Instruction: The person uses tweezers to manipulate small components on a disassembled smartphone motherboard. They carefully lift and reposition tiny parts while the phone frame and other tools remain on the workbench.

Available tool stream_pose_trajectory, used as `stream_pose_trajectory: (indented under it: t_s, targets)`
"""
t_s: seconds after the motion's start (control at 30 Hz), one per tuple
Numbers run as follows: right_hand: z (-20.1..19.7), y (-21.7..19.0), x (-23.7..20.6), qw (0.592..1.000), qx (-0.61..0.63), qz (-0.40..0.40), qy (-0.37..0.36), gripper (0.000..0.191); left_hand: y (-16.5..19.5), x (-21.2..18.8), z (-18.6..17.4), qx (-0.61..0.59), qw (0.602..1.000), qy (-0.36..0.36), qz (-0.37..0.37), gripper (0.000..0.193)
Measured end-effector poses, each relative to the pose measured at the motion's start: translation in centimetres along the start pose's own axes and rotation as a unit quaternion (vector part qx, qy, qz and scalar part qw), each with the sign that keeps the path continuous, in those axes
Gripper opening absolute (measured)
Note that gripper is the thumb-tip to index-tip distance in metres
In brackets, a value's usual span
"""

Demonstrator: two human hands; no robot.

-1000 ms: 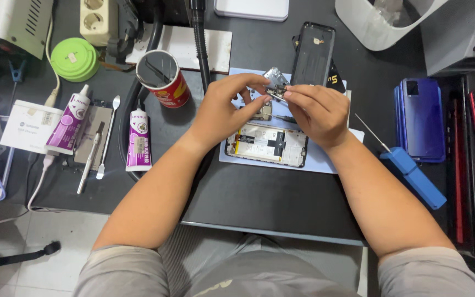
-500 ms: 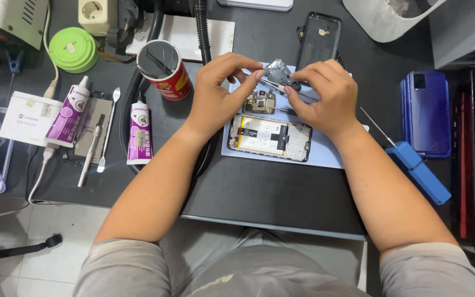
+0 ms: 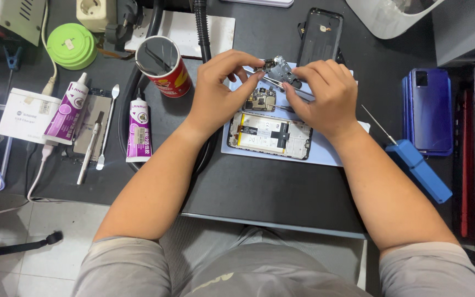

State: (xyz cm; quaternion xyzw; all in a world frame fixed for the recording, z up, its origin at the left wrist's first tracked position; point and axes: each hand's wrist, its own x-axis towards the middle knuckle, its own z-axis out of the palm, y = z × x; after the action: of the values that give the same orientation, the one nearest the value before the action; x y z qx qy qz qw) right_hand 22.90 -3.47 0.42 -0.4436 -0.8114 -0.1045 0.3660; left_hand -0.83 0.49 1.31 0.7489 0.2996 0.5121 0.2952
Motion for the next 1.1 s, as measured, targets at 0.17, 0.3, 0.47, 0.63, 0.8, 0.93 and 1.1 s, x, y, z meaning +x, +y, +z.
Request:
stream_pose_trajectory:
  t_s: [0.17, 0.3, 0.47, 0.63, 0.8, 0.93, 1.1]
  targets:
    - [-0.05, -0.22, -0.01, 0.998, 0.006, -0.039, 0.044, 0.030, 0.07, -0.04, 0.19, -0.033, 0.999, -0.035, -0.019, 0.021]
    - [-0.08, -0.18, -0.06, 0.997, 0.013, -0.058, 0.057, 0.034, 0.10, -0.22, 0.24, -0.045, 0.996, -0.075, -0.019, 0.019]
    - [-0.16, -0.07, -0.06, 0.994, 0.022, -0.088, 0.054, 0.032, 0.13, -0.31, 0.44, -0.052, 0.994, -0.092, -0.037, 0.020]
    - [-0.10, -0.11, -0.14, 0.994, 0.020, -0.094, 0.057, 0.028, 0.06, -0.32, 0.49, -0.053, 0.994, -0.087, -0.042, 0.019]
    - [-0.10, -0.07, -0.10, 0.994, 0.027, -0.092, 0.058, 0.026, -0.04, -0.30, 0.48, -0.056, 0.993, -0.088, -0.052, 0.018]
    - [-0.24, -0.19, -0.03, 0.995, 0.025, -0.083, 0.051, 0.029, -0.01, -0.28, 0.53, -0.061, 0.993, -0.088, -0.058, 0.019]
    - [-0.29, -0.28, 0.06, 0.994, 0.032, -0.091, 0.049, 0.024, 0.02, -0.22, 0.54, -0.055, 0.993, -0.091, -0.057, 0.018]
